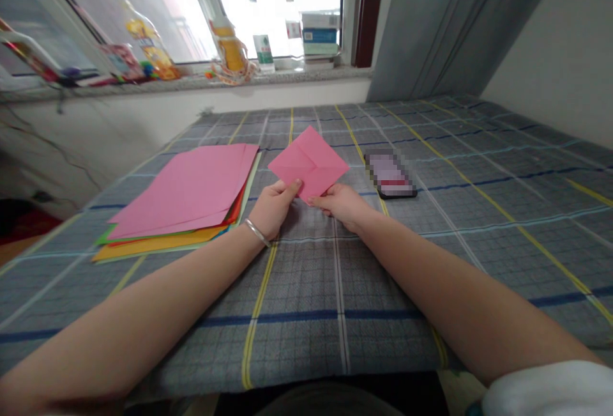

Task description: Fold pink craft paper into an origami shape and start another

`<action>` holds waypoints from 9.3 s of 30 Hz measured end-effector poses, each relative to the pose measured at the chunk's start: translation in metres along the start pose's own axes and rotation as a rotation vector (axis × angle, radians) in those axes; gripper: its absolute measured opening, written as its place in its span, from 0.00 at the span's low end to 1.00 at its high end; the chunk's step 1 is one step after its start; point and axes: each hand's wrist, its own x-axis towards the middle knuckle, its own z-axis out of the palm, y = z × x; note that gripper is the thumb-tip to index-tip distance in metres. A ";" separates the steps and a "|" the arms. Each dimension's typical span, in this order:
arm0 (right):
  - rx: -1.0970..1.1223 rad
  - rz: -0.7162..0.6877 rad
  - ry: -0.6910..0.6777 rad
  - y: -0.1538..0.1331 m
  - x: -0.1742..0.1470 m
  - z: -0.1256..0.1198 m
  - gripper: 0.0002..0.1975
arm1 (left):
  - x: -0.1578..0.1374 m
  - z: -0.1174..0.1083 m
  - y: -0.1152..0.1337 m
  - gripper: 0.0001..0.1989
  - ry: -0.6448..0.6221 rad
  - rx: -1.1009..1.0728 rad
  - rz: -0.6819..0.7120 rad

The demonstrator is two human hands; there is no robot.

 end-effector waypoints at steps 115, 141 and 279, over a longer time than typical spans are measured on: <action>-0.101 0.068 0.169 -0.005 0.003 -0.034 0.11 | 0.019 -0.042 0.009 0.16 0.083 -0.131 -0.259; -0.182 -0.107 0.321 0.000 0.012 -0.047 0.07 | -0.006 -0.034 0.020 0.15 -0.184 0.817 0.545; -1.095 -0.316 0.138 -0.014 -0.020 -0.016 0.11 | -0.008 -0.019 0.004 0.22 -0.295 0.933 0.271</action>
